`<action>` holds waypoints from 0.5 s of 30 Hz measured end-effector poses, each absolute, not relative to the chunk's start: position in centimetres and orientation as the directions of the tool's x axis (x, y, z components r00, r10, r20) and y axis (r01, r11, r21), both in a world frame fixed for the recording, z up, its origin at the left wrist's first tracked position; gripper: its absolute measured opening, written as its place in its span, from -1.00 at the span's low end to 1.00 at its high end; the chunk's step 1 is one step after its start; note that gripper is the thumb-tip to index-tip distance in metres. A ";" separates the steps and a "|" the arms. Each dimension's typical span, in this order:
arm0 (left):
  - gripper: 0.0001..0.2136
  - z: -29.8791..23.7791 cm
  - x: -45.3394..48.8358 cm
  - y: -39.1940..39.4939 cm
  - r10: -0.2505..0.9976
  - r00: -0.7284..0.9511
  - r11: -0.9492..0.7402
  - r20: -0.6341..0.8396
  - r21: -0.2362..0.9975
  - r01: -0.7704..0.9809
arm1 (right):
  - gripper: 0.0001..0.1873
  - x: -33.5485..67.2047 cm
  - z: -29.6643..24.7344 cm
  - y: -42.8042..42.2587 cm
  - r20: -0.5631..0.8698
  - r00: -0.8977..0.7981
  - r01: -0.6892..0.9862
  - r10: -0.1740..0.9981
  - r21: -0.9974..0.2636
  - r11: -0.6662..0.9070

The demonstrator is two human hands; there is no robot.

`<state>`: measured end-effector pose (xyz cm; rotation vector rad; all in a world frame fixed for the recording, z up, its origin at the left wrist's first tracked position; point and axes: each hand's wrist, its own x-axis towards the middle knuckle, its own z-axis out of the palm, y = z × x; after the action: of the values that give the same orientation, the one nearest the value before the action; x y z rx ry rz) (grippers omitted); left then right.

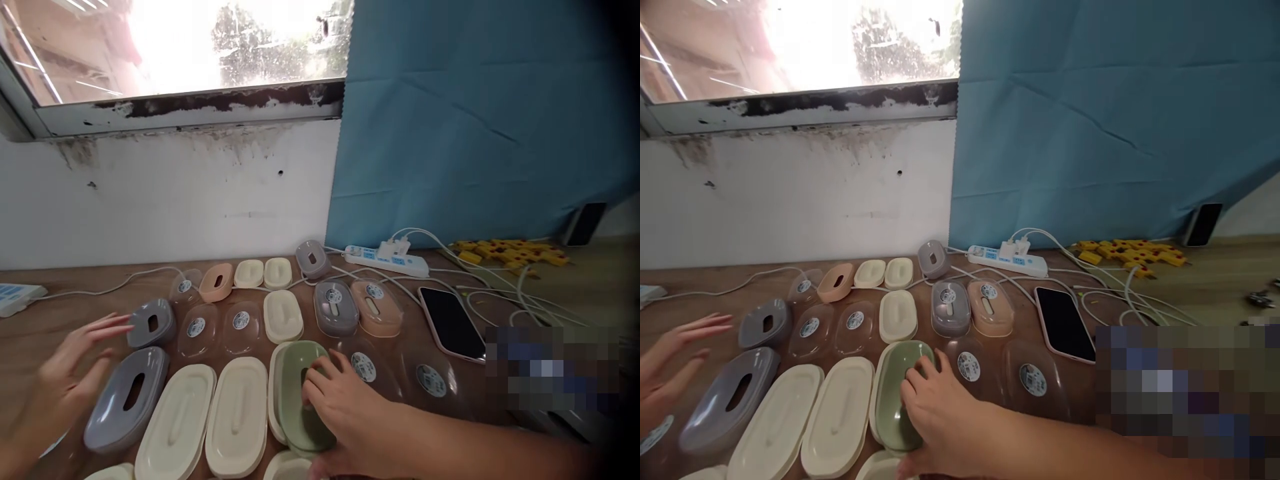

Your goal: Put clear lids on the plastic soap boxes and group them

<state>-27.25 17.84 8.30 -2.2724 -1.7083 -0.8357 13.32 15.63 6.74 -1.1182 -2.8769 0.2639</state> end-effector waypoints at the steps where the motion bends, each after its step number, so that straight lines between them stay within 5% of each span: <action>1: -0.76 8.8 -25.2 19.1 0.830 0.231 -0.381 0.507 0.213 0.900 | -0.41 13.5 7.5 16.4 0.000 -0.743 0.652 0.669 -0.222 0.725; 4: -0.76 10.1 -18.7 21.6 0.785 0.487 -0.581 0.383 0.183 0.793 | -0.57 14.3 10.1 20.6 0.091 -0.649 0.715 0.755 -0.266 0.646; 9: -0.71 9.0 -9.3 19.9 0.611 0.783 -0.787 0.115 0.198 0.585 | -0.71 16.6 11.3 31.6 0.151 -0.451 0.881 0.880 -0.081 0.466; 11: -0.66 6.8 -6.6 18.2 0.503 0.848 -0.863 0.167 0.160 0.480 | -0.59 17.5 10.5 34.8 0.098 -0.464 0.881 0.881 -0.050 0.470; 15: -0.90 2.4 -3.4 16.1 0.415 0.821 -0.877 0.393 -0.069 0.476 | -0.42 18.1 9.2 36.1 0.053 -0.495 0.868 0.867 -0.019 0.496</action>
<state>-3.36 16.08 2.35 -2.8395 -0.6999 -0.5568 18.06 36.09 9.25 -1.5495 -2.6688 -0.0160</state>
